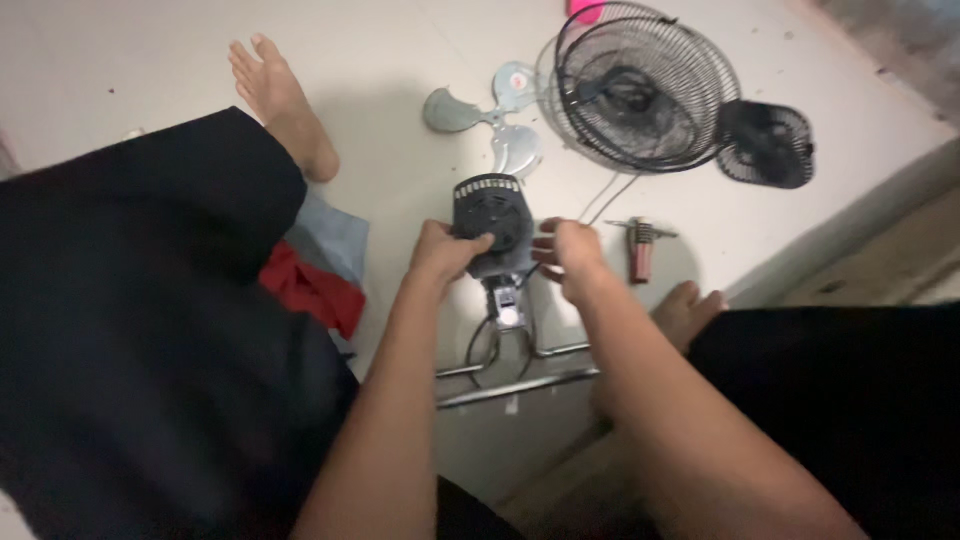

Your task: The person wipes the fan motor housing with a cloth, then attaches the front wire cage to the fan stand. They use a screwdriver to tighten the central screw securing the cage. The person then adjusts the cage alignment and continues tightening the screw.

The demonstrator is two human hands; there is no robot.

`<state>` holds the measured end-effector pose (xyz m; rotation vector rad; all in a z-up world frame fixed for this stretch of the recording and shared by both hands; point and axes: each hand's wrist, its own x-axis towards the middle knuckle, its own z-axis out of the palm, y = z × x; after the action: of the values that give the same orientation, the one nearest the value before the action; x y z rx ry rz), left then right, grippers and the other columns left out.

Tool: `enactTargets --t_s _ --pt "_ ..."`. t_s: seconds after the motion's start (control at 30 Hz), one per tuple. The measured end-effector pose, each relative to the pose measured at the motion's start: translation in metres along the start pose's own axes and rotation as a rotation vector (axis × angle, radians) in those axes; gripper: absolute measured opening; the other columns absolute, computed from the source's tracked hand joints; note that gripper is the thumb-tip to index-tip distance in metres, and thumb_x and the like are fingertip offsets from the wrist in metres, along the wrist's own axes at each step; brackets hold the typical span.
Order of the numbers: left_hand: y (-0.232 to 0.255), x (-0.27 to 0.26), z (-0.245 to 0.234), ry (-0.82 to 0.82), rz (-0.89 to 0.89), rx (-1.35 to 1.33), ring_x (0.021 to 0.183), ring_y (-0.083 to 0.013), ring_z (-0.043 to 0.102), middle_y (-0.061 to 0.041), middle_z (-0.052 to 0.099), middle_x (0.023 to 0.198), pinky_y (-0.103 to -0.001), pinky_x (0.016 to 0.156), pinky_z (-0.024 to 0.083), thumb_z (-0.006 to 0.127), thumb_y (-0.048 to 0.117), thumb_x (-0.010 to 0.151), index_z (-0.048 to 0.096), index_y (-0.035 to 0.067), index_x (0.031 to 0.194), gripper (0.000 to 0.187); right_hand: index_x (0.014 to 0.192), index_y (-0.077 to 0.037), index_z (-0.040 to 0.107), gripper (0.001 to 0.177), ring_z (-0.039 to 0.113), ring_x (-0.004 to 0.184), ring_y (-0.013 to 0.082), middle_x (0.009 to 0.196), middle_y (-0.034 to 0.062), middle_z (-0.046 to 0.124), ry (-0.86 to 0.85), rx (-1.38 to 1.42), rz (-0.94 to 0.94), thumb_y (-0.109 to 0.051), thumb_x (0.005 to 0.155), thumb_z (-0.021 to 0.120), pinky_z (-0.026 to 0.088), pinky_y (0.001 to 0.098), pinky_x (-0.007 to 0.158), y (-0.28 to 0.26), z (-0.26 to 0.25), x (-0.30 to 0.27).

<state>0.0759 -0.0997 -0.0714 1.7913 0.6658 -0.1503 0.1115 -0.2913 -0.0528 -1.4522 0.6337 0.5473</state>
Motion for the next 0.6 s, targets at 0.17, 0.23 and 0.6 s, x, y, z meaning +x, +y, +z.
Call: enactTargets --t_s 0.17,0.23,0.6 --pt "0.004 0.017 -0.012 -0.231 -0.041 -0.036 0.087 -0.0254 0.074 -0.02 0.072 0.106 -0.039 0.071 0.061 0.093 0.022 0.068 0.052 -0.012 0.119 0.074 0.118 0.002 0.064 0.032 0.068 0.081 0.0256 0.095 0.0144 0.069 0.098 0.104 -0.176 -0.015 0.095 0.05 0.049 0.0358 0.068 -0.02 -0.016 0.035" --pt "0.004 0.019 -0.018 -0.357 0.13 -0.084 0.087 -0.0211 0.075 -0.02 0.079 0.104 -0.028 0.075 0.058 0.095 0.023 0.07 0.07 -0.015 0.113 0.063 0.122 0.003 0.062 0.035 0.067 0.083 0.025 0.098 0.0156 0.07 0.109 0.156 -0.174 -0.016 0.096 0.048 0.052 0.0344 0.068 -0.032 -0.021 0.05" --pt "0.042 0.014 -0.049 -0.422 -0.197 -0.023 0.075 -0.0168 0.07 -0.013 0.074 0.096 -0.033 0.059 0.06 0.083 0.042 0.075 0.061 -0.004 0.118 0.066 0.139 0.011 0.042 0.059 0.066 0.118 0.0377 0.137 0.0289 0.059 0.095 0.791 0.064 -0.036 0.105 0.054 0.064 0.043 0.093 -0.068 -0.063 0.131"
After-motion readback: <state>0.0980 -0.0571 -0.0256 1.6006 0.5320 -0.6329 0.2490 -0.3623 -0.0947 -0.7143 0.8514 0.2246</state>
